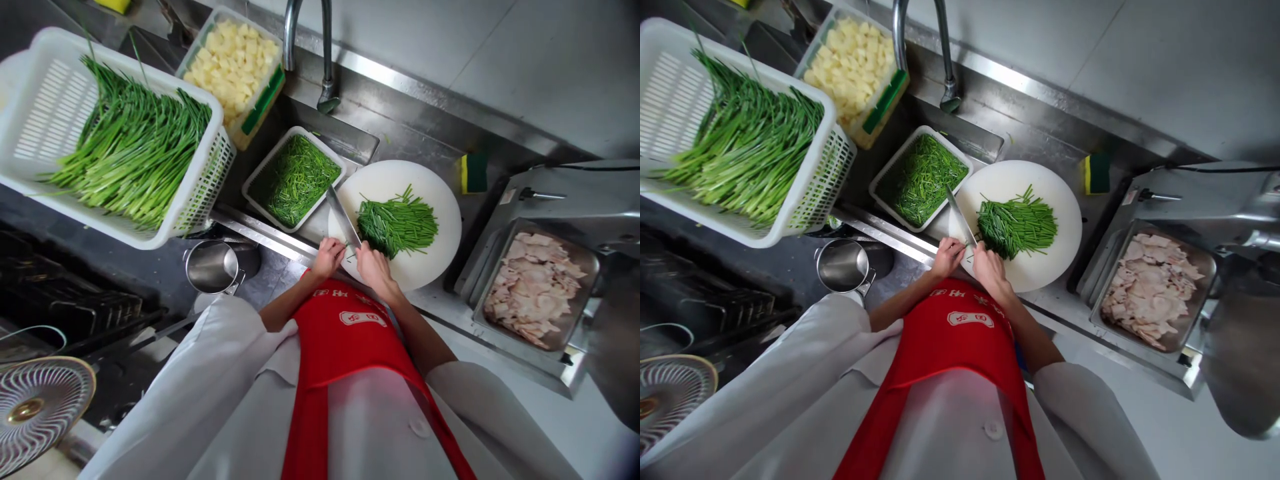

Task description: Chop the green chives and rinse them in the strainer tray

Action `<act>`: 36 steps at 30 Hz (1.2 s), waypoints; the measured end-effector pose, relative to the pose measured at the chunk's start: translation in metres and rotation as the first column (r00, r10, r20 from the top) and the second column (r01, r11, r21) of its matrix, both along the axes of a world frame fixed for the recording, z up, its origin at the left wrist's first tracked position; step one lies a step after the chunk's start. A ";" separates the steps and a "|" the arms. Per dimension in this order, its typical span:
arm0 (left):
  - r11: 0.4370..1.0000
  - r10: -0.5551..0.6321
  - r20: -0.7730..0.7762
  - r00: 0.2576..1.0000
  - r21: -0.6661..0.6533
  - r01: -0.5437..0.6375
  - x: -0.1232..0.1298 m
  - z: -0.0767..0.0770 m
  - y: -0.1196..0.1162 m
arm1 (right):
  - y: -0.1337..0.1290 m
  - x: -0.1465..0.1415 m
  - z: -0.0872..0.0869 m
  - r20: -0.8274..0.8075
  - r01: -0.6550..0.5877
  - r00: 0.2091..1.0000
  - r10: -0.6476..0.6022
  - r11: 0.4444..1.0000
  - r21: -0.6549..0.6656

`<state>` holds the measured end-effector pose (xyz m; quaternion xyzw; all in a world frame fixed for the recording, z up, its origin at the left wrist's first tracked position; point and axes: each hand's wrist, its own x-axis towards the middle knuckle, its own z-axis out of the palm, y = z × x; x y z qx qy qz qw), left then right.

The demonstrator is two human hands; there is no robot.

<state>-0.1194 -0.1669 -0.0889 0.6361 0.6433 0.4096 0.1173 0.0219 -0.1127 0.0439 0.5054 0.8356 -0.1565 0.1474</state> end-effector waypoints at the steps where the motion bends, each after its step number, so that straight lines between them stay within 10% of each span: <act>1: 1.000 0.003 -0.009 1.000 -0.011 -0.003 0.001 -0.001 0.001 | 0.005 0.001 0.000 -0.020 -0.003 1.000 0.003 1.000 -0.002; 16: 0.989 -0.012 -0.171 0.985 -0.150 -0.014 0.002 0.016 -0.004 | 0.006 0.084 0.016 -0.170 0.217 0.968 -0.185 0.957 0.194; 27: 0.952 -0.303 -0.306 0.903 -0.148 0.269 0.044 0.040 0.102 | -0.004 0.196 0.003 -0.132 0.519 0.851 -0.509 0.773 0.365; 36: 0.954 -0.297 -0.375 0.878 -0.149 0.259 0.056 0.034 0.131 | -0.028 0.215 -0.021 -0.124 0.590 0.804 -0.581 0.756 0.282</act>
